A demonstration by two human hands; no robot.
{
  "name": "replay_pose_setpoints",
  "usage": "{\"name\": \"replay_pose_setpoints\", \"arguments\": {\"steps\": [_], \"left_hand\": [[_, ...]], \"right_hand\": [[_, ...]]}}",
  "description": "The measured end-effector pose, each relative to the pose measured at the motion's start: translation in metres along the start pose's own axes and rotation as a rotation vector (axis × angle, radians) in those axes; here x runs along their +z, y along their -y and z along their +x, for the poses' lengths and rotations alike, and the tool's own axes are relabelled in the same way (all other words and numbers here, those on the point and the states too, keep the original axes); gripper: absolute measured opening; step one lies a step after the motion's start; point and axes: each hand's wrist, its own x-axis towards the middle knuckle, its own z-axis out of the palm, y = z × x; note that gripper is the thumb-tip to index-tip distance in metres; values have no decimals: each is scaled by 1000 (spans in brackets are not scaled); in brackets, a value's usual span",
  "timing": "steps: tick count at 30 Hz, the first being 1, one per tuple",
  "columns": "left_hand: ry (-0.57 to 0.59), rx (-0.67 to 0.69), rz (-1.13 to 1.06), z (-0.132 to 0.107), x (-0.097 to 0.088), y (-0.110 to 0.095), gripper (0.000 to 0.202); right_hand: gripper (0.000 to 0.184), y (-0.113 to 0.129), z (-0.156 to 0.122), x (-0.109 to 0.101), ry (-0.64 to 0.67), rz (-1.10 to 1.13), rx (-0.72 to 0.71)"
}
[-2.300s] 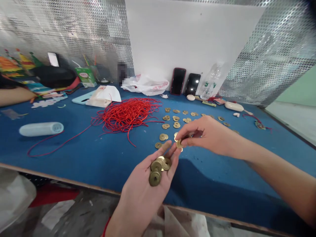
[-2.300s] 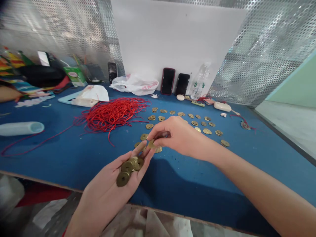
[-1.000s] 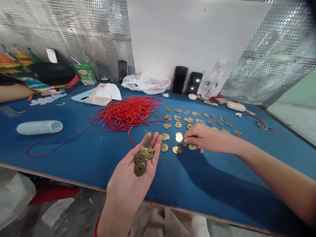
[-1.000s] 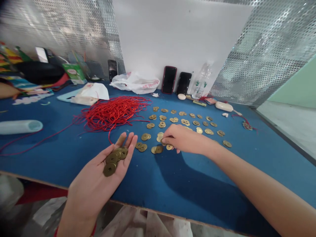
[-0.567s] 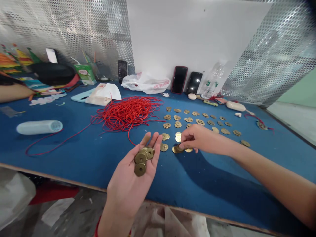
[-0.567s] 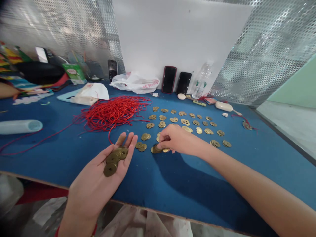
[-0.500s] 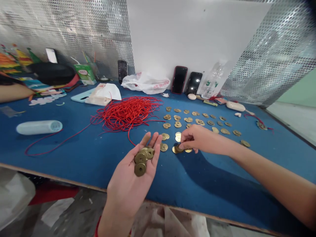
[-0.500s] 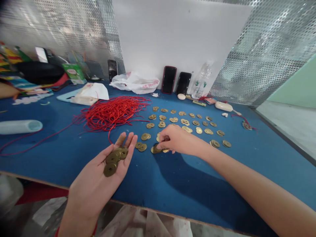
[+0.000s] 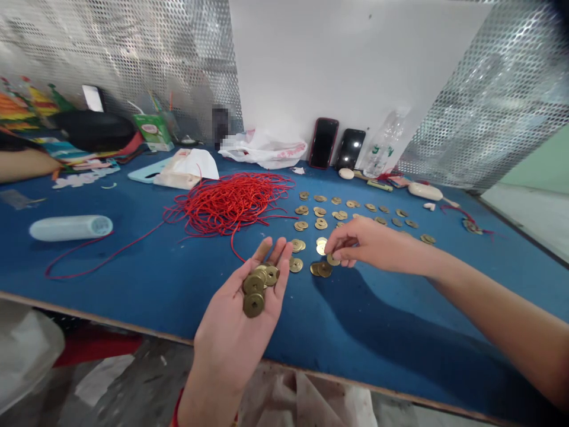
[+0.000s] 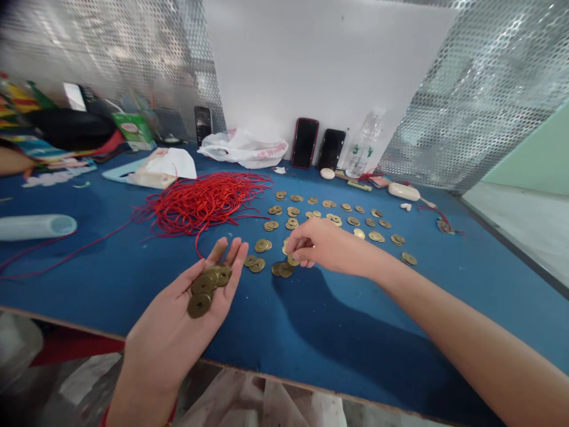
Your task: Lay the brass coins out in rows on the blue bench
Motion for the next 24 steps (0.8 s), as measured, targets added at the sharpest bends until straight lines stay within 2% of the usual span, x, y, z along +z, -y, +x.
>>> {"name": "replay_pose_setpoints", "arguments": {"steps": [5, 8, 11, 17, 24], "left_hand": [[-14, -10, -7, -1, 0, 0, 44], [-22, -3, -9, 0, 2, 0, 44], [-18, 0, -8, 0, 3, 0, 44], [-38, -11, -21, -2, 3, 0, 41], [-53, -10, -11, -3, 6, 2, 41]], "right_hand": [[11, -1, 4, 5, -78, -17, -81], [9, -3, 5, 9, -67, -36, -83], [6, -4, 6, 12, -36, -114, -84], [11, 0, 3, 14, -106, -308, -88], [10, 10, -1, 16, -2, -355, -143]]}}
